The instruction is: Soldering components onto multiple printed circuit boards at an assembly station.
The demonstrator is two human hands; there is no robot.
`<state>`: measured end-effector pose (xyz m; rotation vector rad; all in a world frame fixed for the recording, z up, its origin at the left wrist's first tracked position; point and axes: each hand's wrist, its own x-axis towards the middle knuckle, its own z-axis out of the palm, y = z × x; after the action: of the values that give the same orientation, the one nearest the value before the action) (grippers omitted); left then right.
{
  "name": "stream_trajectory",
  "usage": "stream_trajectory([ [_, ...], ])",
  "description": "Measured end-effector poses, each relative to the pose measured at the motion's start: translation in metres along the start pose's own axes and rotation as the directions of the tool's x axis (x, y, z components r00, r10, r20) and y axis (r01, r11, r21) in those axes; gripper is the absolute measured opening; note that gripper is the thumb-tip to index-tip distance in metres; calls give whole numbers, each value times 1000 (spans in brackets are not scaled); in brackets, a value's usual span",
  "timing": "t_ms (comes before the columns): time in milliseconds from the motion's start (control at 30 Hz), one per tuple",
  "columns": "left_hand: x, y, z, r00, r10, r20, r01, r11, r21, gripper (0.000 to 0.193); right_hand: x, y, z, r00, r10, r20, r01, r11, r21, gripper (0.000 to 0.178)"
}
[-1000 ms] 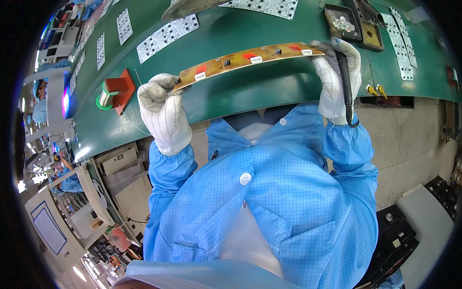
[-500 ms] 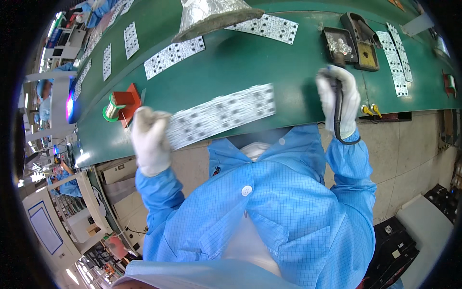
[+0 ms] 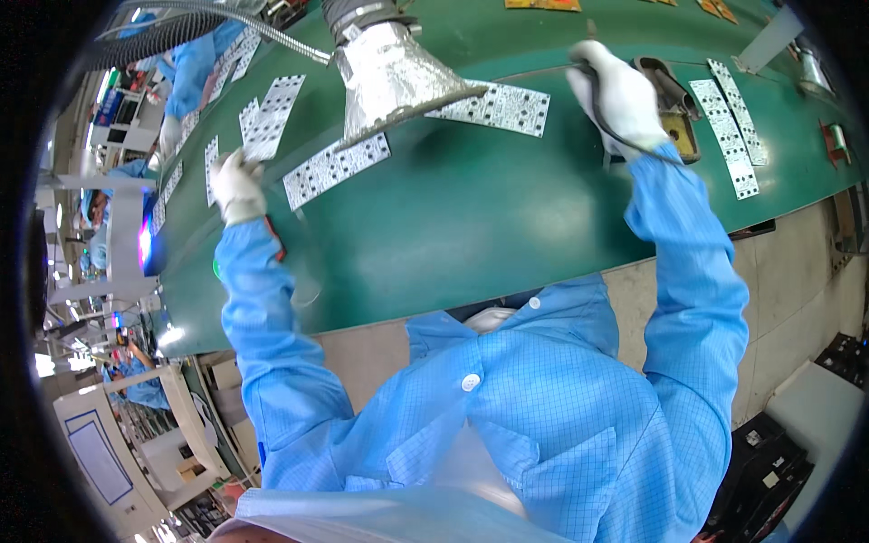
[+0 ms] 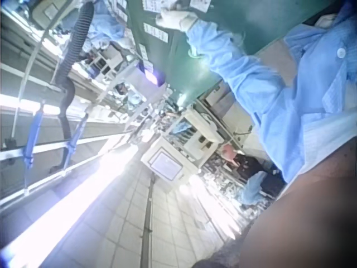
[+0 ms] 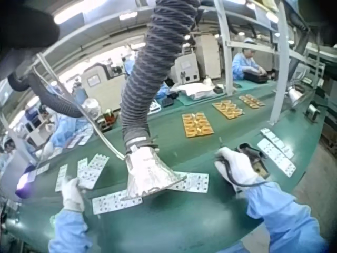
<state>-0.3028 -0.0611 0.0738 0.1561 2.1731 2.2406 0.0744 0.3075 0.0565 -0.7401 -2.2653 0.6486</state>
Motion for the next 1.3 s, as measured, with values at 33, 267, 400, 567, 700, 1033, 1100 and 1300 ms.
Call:
stream_trajectory([
  [33,19,-13,25,999,-6,-39,8,999,44,38,15,4,10,999,-37,21,38,999,-30,18],
  [267,50,-42,78,870,153,469,-409,755,513,47,115,13,88,993,-91,79,116,893,-434,21],
  [400,-3,2,22,687,293,665,-692,544,475,45,161,10,129,994,63,86,-3,824,-567,29],
  [567,-129,49,-44,836,191,514,-487,688,538,31,188,15,151,985,170,10,-131,795,-592,26],
  [700,-178,60,-54,948,-150,280,52,943,328,41,189,11,138,985,129,114,-39,814,-580,23],
  [1033,-233,47,-27,889,-161,429,12,944,329,28,118,-1,-24,937,168,-307,-175,985,3,27],
  [1100,-243,46,-22,847,-219,484,37,933,357,26,72,0,-67,926,316,-208,-276,940,200,31],
  [1300,-267,35,-20,742,-333,582,87,908,409,32,-127,-23,-125,835,512,-203,-394,813,429,26],
])
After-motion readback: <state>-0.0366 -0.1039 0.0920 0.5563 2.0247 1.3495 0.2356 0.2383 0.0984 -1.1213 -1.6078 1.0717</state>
